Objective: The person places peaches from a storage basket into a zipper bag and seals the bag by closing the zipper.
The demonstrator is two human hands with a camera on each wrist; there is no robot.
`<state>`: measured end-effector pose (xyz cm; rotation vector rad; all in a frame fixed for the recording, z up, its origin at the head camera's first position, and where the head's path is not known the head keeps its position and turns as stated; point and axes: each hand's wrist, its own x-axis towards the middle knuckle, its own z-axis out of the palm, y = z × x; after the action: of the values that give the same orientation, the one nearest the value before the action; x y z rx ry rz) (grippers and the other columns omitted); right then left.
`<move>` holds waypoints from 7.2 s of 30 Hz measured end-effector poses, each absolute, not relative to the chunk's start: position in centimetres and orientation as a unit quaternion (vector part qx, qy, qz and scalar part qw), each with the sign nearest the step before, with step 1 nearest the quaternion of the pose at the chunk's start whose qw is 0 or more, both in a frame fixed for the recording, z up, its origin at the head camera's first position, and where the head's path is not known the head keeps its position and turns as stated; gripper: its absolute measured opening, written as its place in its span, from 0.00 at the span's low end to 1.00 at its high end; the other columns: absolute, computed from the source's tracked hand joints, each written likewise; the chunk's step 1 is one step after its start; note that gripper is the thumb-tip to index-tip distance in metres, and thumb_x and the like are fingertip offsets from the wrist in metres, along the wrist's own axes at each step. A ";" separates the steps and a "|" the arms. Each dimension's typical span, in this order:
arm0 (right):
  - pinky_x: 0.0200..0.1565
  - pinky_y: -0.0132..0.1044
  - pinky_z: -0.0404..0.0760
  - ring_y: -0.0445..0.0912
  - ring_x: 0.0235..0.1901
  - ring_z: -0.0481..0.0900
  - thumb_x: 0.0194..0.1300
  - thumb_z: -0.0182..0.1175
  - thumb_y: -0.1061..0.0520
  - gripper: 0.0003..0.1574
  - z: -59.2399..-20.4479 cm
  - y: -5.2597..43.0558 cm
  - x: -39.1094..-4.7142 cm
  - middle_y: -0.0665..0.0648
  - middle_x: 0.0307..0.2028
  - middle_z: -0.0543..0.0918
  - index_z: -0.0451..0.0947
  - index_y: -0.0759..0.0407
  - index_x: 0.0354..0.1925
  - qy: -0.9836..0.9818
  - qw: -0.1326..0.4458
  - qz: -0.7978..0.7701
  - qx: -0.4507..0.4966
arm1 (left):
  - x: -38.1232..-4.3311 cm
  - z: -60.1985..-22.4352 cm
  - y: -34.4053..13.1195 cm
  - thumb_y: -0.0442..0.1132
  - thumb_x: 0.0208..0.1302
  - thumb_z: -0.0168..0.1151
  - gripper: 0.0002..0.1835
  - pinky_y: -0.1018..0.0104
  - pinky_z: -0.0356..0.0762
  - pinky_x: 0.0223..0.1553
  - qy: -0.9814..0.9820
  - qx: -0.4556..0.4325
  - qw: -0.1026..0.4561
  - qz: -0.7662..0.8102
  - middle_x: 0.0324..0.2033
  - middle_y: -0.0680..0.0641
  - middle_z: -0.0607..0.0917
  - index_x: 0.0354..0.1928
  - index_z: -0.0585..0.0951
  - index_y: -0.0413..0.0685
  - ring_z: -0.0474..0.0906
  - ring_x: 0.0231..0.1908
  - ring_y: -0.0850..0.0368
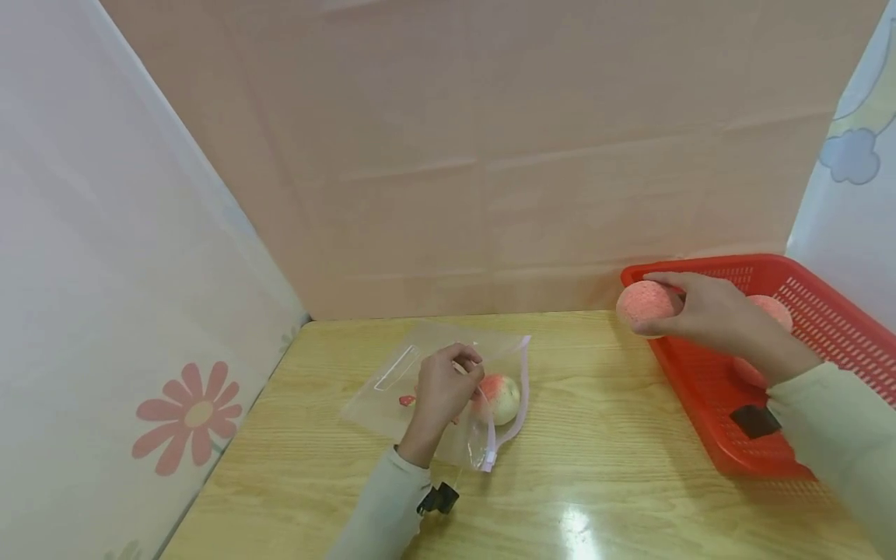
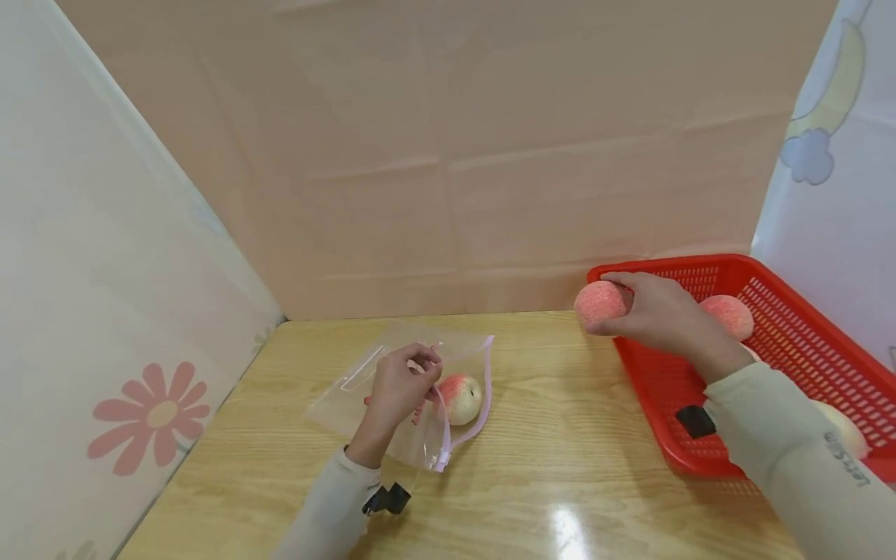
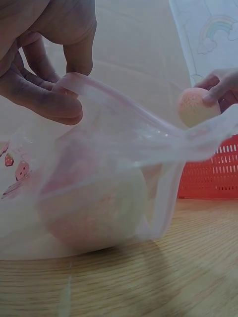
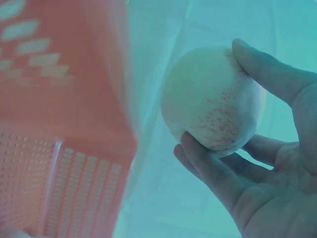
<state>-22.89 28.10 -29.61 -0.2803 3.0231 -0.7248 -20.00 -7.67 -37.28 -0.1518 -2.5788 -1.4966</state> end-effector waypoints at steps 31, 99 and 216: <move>0.42 0.52 0.82 0.53 0.44 0.81 0.50 0.74 0.36 0.56 -32.1 21.4 -19.5 0.64 0.55 0.82 0.69 0.64 0.67 0.957 -0.025 -0.236 -0.168 | -19.8 -36.9 -7.4 0.31 0.59 0.64 0.02 0.69 0.78 0.15 -0.856 -0.048 0.078 -0.508 0.26 0.48 0.83 0.33 0.84 0.45 0.81 0.14 0.61; 0.48 0.56 0.82 0.58 0.51 0.80 0.41 0.78 0.47 0.47 -37.9 15.1 -19.4 0.65 0.55 0.81 0.77 0.63 0.59 0.944 0.007 -0.278 -0.179 | -19.6 -37.2 -6.8 0.31 0.57 0.64 0.03 0.74 0.71 0.13 -0.879 -0.059 0.098 -0.464 0.25 0.49 0.83 0.32 0.84 0.44 0.77 0.13 0.65; 0.36 0.41 0.80 0.42 0.32 0.77 0.38 0.81 0.54 0.41 -40.2 8.6 -19.7 0.50 0.35 0.85 0.81 0.64 0.53 0.937 -0.005 -0.306 -0.166 | -19.1 -35.6 -7.8 0.32 0.56 0.68 0.03 0.72 0.72 0.17 -0.877 -0.064 0.116 -0.461 0.25 0.50 0.83 0.28 0.86 0.47 0.73 0.17 0.65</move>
<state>-19.68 8.61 -40.21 -0.5234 2.9540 -0.9655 -19.13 -7.81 -35.59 -0.1875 -2.5699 -1.3503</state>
